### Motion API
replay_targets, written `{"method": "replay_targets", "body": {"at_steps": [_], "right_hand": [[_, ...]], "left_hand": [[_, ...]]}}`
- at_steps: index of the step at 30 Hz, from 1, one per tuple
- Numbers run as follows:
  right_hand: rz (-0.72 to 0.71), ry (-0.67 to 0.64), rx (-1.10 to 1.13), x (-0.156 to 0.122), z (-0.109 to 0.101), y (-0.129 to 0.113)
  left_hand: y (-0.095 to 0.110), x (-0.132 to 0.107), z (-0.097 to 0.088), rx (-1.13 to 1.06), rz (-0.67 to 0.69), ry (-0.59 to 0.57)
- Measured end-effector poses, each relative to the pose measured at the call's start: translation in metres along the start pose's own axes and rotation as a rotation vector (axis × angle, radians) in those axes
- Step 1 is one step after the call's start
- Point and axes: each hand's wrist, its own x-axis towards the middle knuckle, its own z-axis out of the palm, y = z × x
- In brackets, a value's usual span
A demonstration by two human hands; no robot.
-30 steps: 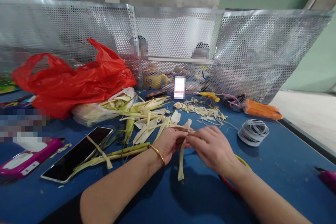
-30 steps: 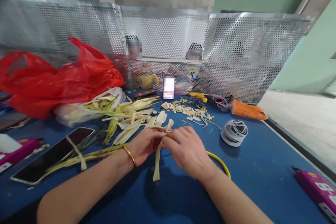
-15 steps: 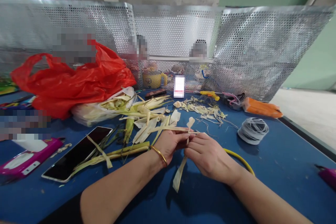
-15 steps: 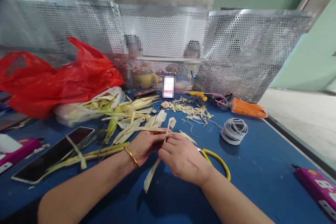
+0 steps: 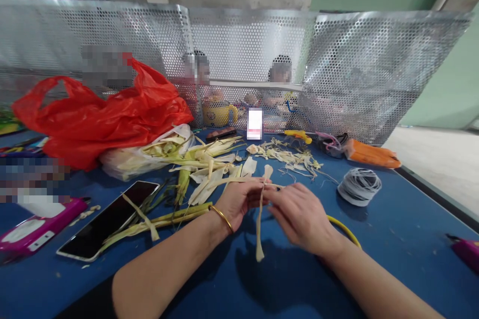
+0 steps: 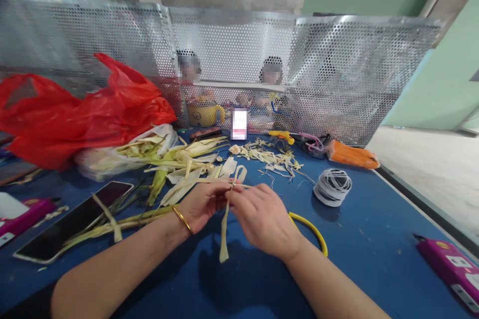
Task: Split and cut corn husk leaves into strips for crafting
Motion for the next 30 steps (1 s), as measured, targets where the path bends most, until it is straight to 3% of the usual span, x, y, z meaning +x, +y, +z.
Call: {"method": "replay_targets", "body": {"at_steps": [3, 5, 8, 10, 13, 17, 20, 24, 27, 30], "right_hand": [[0.308, 0.107, -0.031, 0.0, 0.0, 0.009], [0.449, 0.025, 0.065, 0.002, 0.0, 0.015], [0.526, -0.189, 0.298, 0.004, 0.0, 0.02], [0.555, -0.251, 0.345, 0.004, -0.002, 0.021], [0.512, -0.236, 0.195, 0.004, -0.007, 0.02], [0.345, -0.085, -0.035, 0.005, -0.013, 0.017], [0.345, 0.046, -0.064, 0.006, -0.014, 0.012], [0.517, -0.058, 0.271, 0.006, -0.006, 0.004], [0.694, -0.135, 0.567, 0.007, 0.0, -0.001], [0.771, -0.047, 0.703, 0.008, 0.0, -0.003]], "left_hand": [[0.002, 0.0, -0.001, 0.016, 0.006, -0.01], [0.001, 0.0, -0.001, 0.059, 0.038, -0.001], [-0.003, 0.002, -0.001, 0.12, 0.059, 0.032], [-0.004, 0.003, -0.001, 0.145, 0.042, 0.033], [-0.004, 0.004, -0.001, 0.191, 0.0, 0.005], [-0.003, 0.001, 0.001, 0.278, 0.002, -0.021], [-0.005, -0.004, 0.004, 0.453, 0.027, -0.115], [-0.016, -0.013, 0.009, 0.735, -0.019, -0.297], [-0.025, -0.017, 0.011, 0.778, -0.018, -0.346], [-0.029, -0.016, 0.011, 0.755, -0.023, -0.35]]}}
